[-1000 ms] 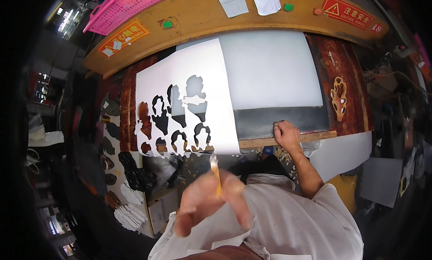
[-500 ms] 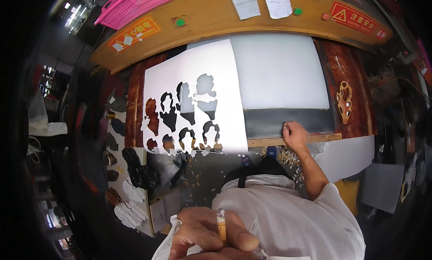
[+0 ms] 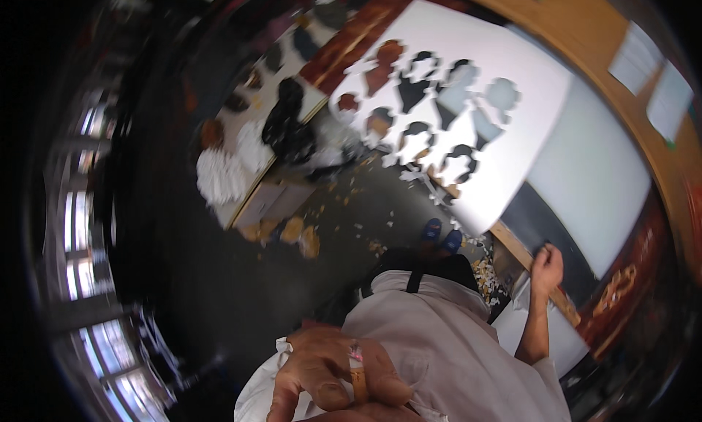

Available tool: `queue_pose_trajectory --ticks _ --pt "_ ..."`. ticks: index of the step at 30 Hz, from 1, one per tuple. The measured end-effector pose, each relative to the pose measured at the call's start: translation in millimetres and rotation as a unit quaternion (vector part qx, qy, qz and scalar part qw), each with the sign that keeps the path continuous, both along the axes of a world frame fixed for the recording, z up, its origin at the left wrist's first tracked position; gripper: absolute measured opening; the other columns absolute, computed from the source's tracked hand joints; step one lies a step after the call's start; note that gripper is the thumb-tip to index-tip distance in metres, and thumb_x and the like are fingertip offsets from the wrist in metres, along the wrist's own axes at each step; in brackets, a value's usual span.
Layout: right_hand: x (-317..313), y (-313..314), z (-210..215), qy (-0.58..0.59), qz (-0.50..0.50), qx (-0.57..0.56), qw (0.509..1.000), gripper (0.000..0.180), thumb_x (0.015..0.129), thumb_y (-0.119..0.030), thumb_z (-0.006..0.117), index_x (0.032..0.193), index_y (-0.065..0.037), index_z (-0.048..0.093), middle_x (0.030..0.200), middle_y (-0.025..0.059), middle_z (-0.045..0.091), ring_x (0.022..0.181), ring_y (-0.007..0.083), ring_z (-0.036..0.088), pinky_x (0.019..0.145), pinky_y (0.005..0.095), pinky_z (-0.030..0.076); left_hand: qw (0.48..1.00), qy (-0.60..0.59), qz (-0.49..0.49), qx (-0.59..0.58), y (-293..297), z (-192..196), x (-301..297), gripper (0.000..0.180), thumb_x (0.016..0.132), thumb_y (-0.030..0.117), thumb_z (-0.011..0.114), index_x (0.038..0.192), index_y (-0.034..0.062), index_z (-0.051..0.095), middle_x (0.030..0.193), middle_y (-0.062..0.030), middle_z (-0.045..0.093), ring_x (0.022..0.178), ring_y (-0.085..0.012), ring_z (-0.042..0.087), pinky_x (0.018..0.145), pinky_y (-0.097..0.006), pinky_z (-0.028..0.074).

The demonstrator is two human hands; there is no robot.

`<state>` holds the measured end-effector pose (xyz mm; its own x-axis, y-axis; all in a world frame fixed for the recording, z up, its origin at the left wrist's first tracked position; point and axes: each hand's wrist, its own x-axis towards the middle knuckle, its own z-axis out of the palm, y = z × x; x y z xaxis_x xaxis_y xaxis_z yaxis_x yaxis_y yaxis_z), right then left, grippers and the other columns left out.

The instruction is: The person aligns a wooden template on a white sheet and uses both hands to peel away excess paper around the cutout shapes. They repeatedly lift and reposition the template, remove small paper pieces, and place the separated cutouts on the work surface.

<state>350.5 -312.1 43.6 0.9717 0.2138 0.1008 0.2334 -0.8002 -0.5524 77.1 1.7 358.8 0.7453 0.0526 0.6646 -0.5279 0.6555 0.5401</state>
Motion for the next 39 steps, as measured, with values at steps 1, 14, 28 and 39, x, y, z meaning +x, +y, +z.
queue_pose_trajectory --ticks 1,14,28,39 --pt "1.3 -2.1 -2.2 0.025 -0.007 0.005 1.0 0.025 0.101 -0.025 0.064 0.115 -0.006 0.073 0.103 0.0131 0.075 0.093 0.0282 0.072 0.088 0.0371 0.056 0.999 0.005 0.03 0.009 -1.7 -0.2 -9.4 0.108 0.095 0.082 0.048 0.161 -0.0029 0.037 0.15 -0.0456 0.04 0.142 -0.0633 0.039 0.114 -0.067 0.037" --pt "16.6 -7.9 -8.3 0.02 0.003 -0.077 0.997 0.034 0.101 -0.039 0.06 0.116 -0.009 0.07 0.107 0.0113 0.075 0.097 0.0318 0.071 0.089 0.0404 0.054 0.972 0.02 0.229 0.059 18.7 -22.9 -97.6 0.116 0.091 0.083 0.056 0.161 -0.0063 0.035 0.156 -0.0375 0.041 0.132 -0.0483 0.057 0.112 -0.055 0.045" --pt "23.6 57.0 42.6 0.009 -0.058 -0.2 0.978 0.041 0.1 -0.023 0.062 0.129 0.006 0.067 0.121 0.0219 0.073 0.113 0.0348 0.07 0.1 0.042 0.052 0.808 0.427 0.365 -0.179 279.7 -185.8 -200.0 0.065 0.115 0.04 0.043 0.166 0.0035 0.026 0.167 -0.0203 0.035 0.12 -0.0341 0.068 0.094 -0.044 0.059" --pt "-63.5 292.5 77.2 -0.02 0.215 -0.051 0.975 0.02 0.101 -0.014 0.068 0.116 -0.002 0.072 0.114 0.0144 0.071 0.105 0.0277 0.069 0.092 0.038 0.054 0.569 0.701 0.389 -0.183 290.9 -345.3 -237.5 0.047 0.106 0.027 0.066 0.146 0.0035 0.057 0.129 -0.008 0.067 0.099 -0.021 0.075 0.079 -0.033 0.061"
